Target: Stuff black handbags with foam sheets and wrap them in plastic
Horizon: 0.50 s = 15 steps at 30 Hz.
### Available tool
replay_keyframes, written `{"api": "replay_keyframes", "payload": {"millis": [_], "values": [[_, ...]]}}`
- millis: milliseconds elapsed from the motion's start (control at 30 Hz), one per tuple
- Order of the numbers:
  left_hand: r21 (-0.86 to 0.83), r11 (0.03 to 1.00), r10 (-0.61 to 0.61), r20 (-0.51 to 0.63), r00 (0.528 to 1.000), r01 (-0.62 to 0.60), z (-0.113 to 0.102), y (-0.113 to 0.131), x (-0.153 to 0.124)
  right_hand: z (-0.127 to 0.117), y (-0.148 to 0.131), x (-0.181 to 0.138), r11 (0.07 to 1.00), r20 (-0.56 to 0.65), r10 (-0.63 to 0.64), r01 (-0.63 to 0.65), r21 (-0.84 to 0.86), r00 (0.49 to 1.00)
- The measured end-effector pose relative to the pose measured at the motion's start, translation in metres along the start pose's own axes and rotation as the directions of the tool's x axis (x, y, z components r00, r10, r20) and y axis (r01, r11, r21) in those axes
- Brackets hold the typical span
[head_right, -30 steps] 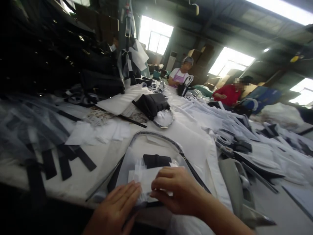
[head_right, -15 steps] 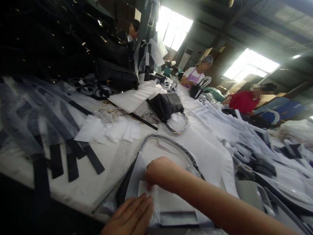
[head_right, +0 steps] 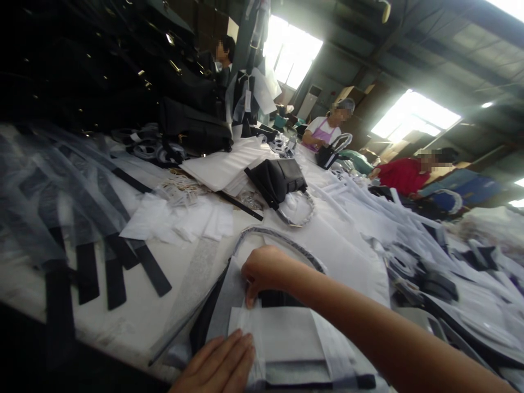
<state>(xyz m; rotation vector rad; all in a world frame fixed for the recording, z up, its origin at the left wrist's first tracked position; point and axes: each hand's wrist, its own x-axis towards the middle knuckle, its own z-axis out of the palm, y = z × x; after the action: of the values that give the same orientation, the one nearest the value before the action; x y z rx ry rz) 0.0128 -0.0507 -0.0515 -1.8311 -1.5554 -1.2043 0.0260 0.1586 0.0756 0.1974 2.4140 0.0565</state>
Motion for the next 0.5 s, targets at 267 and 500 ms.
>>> {"api": "replay_keyframes", "payload": {"millis": [267,500], "values": [[0.027,0.999,0.027,0.001,1.0,-0.027,0.0,-0.005,0.0,0.018,0.037,0.036,0.869,0.15,-0.124,0.034,0.493,0.981],[0.07,0.997,-0.016,-0.319,0.948,0.041,0.034,0.003,0.0,0.026,0.056,0.055,0.734,0.221,-0.242,0.029,0.678,0.945]]}}
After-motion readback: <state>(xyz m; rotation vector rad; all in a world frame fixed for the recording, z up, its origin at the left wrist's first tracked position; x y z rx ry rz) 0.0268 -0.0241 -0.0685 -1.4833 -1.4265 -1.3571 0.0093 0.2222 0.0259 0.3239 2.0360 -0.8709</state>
